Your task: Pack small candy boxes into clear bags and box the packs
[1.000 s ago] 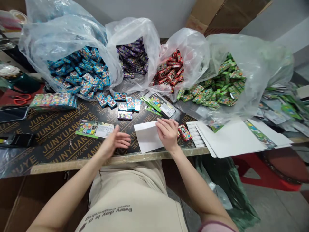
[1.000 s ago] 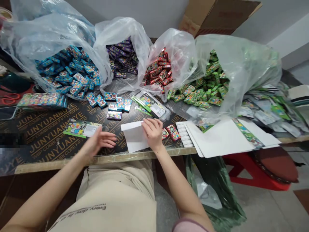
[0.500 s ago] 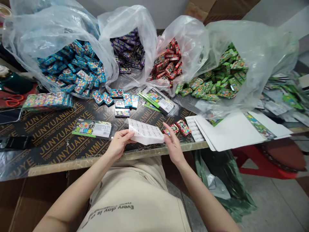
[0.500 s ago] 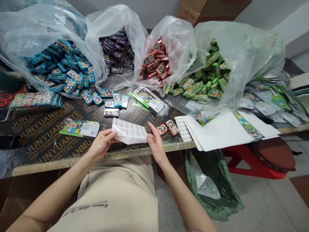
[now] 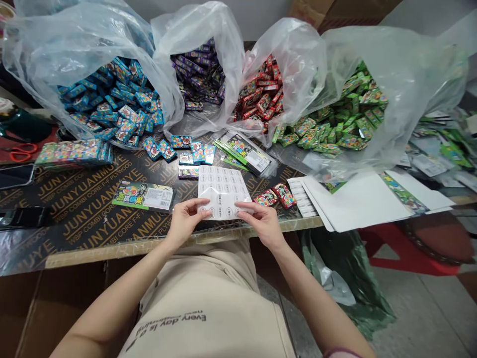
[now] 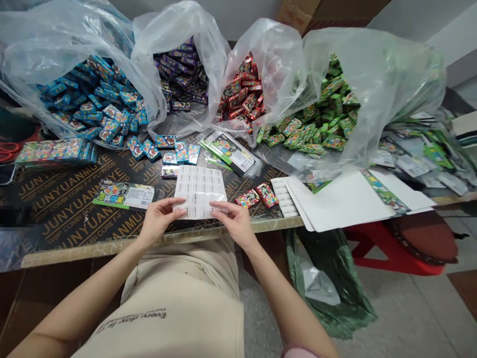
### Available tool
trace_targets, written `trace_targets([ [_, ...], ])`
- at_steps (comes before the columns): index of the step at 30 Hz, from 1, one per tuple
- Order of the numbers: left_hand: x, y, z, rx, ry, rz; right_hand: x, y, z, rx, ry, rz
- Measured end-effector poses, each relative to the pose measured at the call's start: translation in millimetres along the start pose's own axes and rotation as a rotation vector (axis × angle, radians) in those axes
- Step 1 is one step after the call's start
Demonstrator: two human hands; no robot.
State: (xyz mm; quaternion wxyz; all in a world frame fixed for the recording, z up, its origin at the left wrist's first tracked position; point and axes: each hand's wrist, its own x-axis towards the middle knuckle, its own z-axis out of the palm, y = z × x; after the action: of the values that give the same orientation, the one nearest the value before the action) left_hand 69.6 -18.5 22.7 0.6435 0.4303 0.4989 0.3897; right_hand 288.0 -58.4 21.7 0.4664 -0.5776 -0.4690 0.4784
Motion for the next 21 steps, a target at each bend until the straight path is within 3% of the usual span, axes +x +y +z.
trace_targets([
  [4, 1, 5, -1.0, -0.024, 0.019, -0.031, -2, -2, 3, -0.007, -0.013, 0.008],
  [10, -4, 6, -0.2, 0.179, 0.133, 0.139, -5, -2, 12, -0.104, 0.117, 0.003],
  [15, 0, 8, -6.8, 0.426, 0.126, 0.285, -2, -8, 9, -0.401, 0.228, -0.240],
  [18, 4, 14, -12.2, 0.496, 0.107, 0.353, -1, -14, 6, -0.373, 0.129, -0.237],
  [21, 6, 20, -14.4, 0.362, -0.045, 0.175, -1, -18, 6, -0.174, -0.034, -0.044],
])
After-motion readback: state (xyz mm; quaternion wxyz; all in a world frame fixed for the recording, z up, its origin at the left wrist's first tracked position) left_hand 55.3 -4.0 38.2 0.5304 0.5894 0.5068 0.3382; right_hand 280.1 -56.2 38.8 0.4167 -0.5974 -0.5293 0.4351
